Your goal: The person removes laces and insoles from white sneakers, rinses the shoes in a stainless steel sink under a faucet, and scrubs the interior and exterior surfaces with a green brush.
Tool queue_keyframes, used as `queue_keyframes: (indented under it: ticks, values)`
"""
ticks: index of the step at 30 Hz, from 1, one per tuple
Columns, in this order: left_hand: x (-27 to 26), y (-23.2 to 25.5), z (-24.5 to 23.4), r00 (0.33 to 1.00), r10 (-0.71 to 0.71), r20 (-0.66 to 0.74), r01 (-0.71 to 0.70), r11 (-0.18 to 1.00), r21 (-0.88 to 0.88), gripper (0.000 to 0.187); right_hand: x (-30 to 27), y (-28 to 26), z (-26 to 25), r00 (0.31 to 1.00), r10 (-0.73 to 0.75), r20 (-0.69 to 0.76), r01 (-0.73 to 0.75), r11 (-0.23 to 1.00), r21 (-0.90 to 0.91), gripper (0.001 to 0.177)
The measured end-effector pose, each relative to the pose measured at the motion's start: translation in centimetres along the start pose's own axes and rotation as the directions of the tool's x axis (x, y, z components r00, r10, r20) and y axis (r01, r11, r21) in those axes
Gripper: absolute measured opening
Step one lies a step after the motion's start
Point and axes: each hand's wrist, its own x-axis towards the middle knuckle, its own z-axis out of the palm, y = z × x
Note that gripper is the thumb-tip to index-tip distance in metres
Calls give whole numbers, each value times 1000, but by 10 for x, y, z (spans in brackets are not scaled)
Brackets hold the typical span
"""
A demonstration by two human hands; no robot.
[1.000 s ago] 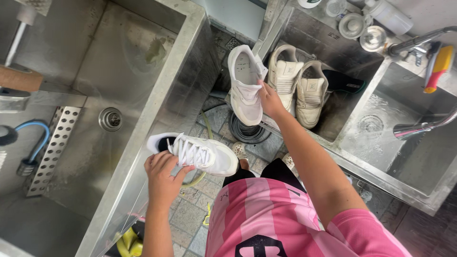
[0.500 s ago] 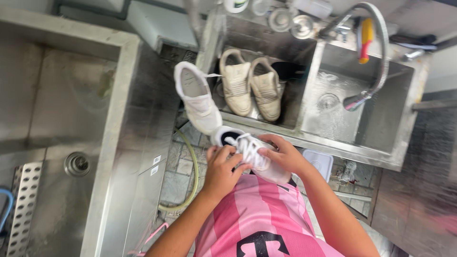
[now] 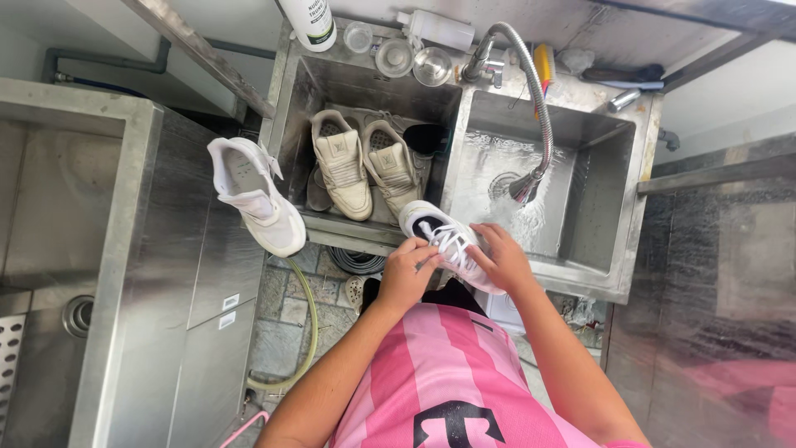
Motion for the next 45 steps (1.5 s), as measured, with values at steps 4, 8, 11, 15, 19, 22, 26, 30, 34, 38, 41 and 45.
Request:
queue_keyframes:
  ticks: [4, 8, 11, 15, 19, 22, 26, 30, 34, 38, 41, 45]
  values:
    - [1, 4, 19, 989, -70, -129, 68, 997, -21, 24, 11, 26, 6, 982, -190, -15, 190, 981, -26, 53]
    - [-1, 9, 23, 963, -133, -235, 142, 990, 21, 28, 6, 21, 14, 945, -327, 20, 326, 944, 54, 76]
    - [-11, 15, 10, 941, -129, -314, 189, 968, 168, 11, 6, 12, 15, 919, -391, 46, 391, 920, 1, 93]
    - [-28, 28, -33, 827, -204, -525, 298, 949, 102, 4, 9, 3, 13, 938, -337, 84, 343, 936, -83, 94]
    - [-39, 50, -62, 788, -90, -610, 214, 967, 135, 11, 13, 0, 11, 923, -368, 114, 379, 920, -102, 91]
    - [-35, 57, -67, 837, 80, -542, 147, 920, 364, 11, 12, 2, 10, 919, -361, 158, 378, 921, -92, 91]
    - [-17, 48, -56, 902, 97, -420, 147, 847, 511, 15, 15, 5, 10, 917, -361, 167, 381, 918, -107, 92]
    - [0, 25, -30, 994, -49, -97, 79, 935, 345, 25, 11, -1, 14, 927, -338, 162, 358, 926, -115, 95]
    - [9, -2, -13, 997, 83, -6, -71, 886, 459, 19, -1, -2, 26, 967, -241, 88, 251, 959, -135, 95]
    - [4, -12, -14, 983, 174, 66, -181, 816, 549, 14, -5, 2, 35, 983, -175, 57, 179, 980, -84, 94]
    - [3, -11, -16, 976, 212, 59, -209, 811, 546, 22, 1, -5, 32, 981, -191, 33, 193, 975, -108, 94]
    - [-8, -3, -12, 981, 179, 74, -186, 760, 623, 33, -8, -35, 17, 980, -191, 63, 196, 975, -104, 95]
